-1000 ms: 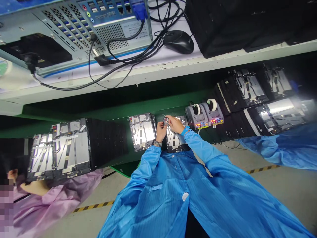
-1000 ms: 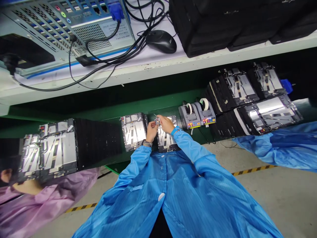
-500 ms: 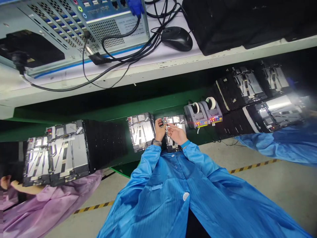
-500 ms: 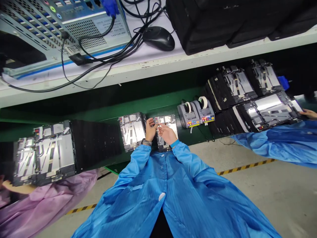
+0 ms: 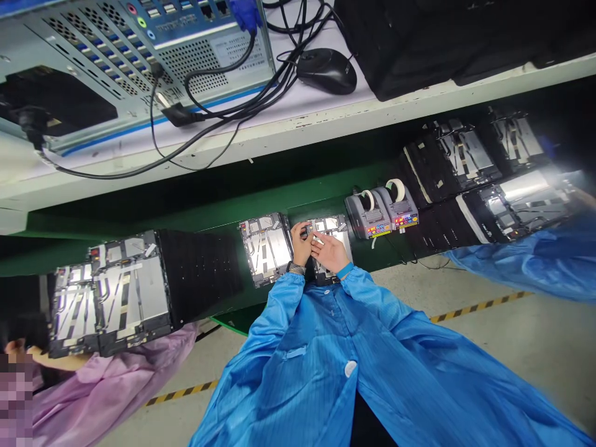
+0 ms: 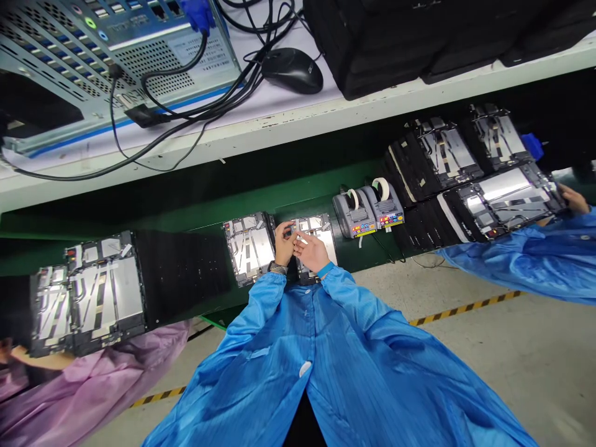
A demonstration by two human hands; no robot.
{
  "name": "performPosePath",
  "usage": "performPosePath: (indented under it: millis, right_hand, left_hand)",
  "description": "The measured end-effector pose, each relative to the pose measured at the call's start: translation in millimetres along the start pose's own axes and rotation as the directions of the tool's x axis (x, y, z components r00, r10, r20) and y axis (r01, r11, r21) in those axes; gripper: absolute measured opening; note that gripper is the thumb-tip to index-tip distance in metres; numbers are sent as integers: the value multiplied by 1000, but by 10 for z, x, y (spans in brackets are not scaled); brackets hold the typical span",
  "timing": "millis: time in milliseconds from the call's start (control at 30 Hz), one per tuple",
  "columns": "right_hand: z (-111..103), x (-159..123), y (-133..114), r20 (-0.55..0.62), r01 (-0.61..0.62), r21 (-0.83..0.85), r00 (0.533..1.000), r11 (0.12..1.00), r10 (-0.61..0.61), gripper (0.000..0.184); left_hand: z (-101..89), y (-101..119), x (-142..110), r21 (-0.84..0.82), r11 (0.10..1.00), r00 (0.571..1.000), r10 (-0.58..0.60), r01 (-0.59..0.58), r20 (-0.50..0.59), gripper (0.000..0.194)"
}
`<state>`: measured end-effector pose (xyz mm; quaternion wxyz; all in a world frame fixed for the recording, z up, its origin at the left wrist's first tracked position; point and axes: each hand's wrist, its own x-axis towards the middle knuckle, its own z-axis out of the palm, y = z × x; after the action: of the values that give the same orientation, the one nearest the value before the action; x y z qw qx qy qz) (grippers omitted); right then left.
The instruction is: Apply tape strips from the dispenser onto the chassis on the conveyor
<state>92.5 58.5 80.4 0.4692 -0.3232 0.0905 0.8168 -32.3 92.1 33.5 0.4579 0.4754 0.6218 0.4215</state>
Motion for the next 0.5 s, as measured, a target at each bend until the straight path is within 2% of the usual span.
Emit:
performPosePath:
  millis: [500]
  right_hand:
    - [28, 9, 16, -47, 23, -50, 999, 999, -25, 34]
  left_hand:
    - [-36, 50, 27, 71, 997, 998, 21, -25, 59, 18]
